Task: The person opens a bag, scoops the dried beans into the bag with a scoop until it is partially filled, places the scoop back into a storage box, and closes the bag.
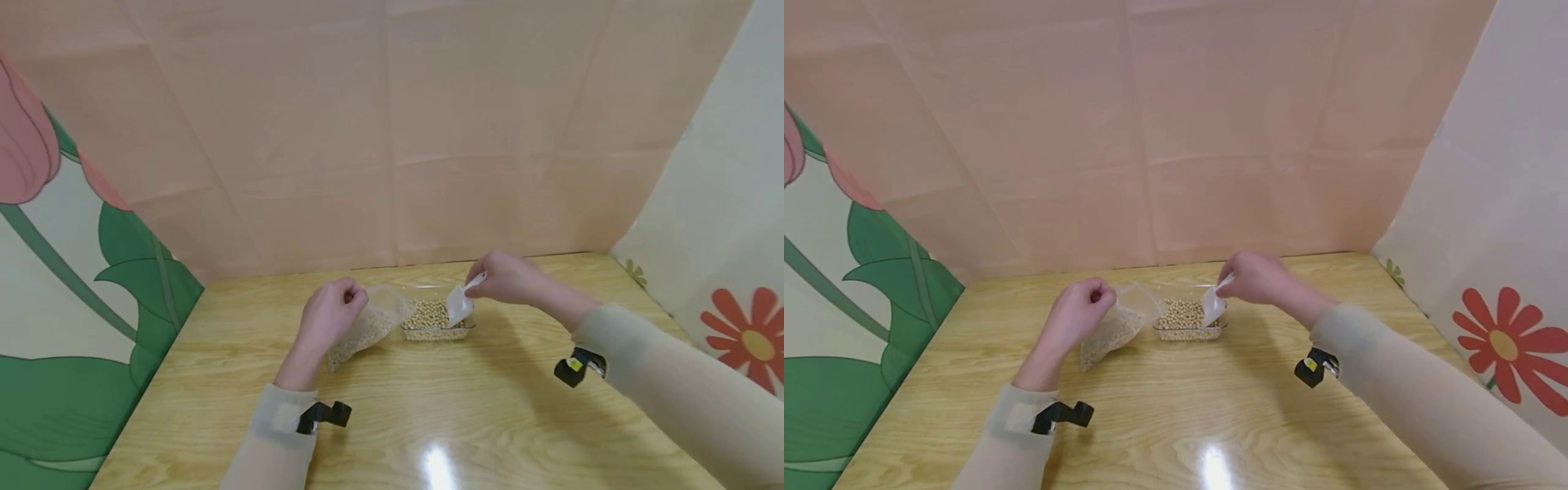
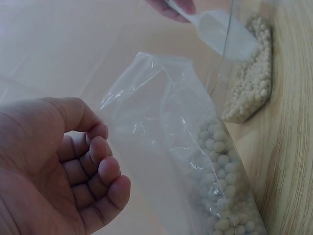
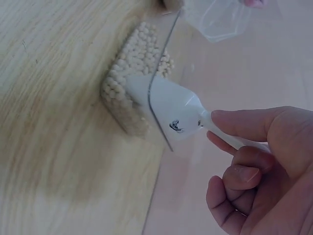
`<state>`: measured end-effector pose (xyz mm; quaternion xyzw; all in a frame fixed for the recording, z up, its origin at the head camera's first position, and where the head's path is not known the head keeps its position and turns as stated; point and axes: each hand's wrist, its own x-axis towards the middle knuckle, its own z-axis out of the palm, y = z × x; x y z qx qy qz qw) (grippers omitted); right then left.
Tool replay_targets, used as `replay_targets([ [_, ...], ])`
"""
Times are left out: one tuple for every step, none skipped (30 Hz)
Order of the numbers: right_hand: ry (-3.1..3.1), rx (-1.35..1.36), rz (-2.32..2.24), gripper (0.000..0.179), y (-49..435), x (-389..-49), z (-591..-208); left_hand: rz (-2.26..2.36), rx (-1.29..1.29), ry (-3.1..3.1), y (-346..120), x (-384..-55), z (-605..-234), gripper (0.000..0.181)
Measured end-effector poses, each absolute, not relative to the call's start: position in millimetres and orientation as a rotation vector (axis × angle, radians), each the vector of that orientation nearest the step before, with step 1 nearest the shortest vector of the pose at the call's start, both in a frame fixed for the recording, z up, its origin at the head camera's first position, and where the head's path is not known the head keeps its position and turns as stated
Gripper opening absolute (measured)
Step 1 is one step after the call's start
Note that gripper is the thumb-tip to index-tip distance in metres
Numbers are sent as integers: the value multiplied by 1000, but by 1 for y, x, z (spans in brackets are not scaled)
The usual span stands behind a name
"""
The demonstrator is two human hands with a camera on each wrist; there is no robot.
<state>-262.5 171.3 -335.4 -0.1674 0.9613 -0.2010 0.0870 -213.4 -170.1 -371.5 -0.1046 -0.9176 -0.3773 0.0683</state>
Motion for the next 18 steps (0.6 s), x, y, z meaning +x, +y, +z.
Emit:
replay_targets([
  [2863,-494,-601,28,172,-262,-337,-1139,-317,-2765,-170,-213,-372,23],
  [2867,-491,-604,29,173,-262,-340,-1140,-319,-2767,-170,-213,-372,22],
  [2872,-487,-614,31,174,-261,-342,-1141,-320,-2767,-170,-213,-373,23],
  [2879,-481,-629,32,175,-261,-345,-1142,-319,-2768,-170,-213,-372,23],
  [2882,-477,-653,34,177,-260,-348,-1139,-319,-2769,-170,-213,-372,23],
  [2879,-460,-688,35,178,-259,-351,-1138,-317,-2770,-170,-212,-372,23],
  [2878,-450,-722,36,180,-258,-355,-1136,-316,-2770,-170,-212,-372,23],
  [2870,-430,-768,36,182,-258,-359,-1136,-316,-2771,-170,-212,-372,24],
  [2858,-406,-812,36,184,-257,-363,-1135,-315,-2771,-170,-212,-371,24],
  [2841,-385,-862,36,185,-256,-366,-1132,-316,-2771,-170,-213,-371,24],
  [2822,-362,-912,35,187,-255,-370,-1132,-315,-2773,-170,-213,-371,24],
  [2803,-334,-963,34,187,-255,-375,-1134,-313,-2774,-170,-212,-371,23],
  [2792,-316,-1001,34,187,-255,-381,-1137,-311,-2776,-171,-212,-371,23],
  [2773,-288,-1048,34,186,-254,-386,-1139,-308,-2778,-172,-212,-371,23],
  [2755,-267,-1093,34,185,-254,-390,-1141,-303,-2780,-172,-211,-371,23],
  [2735,-247,-1142,35,185,-254,-395,-1144,-299,-2782,-173,-211,-371,23],
  [2717,-231,-1185,36,184,-253,-400,-1148,-296,-2785,-173,-210,-371,23],
  [2705,-211,-1223,37,183,-253,-404,-1147,-295,-2786,-173,-211,-372,23],
])
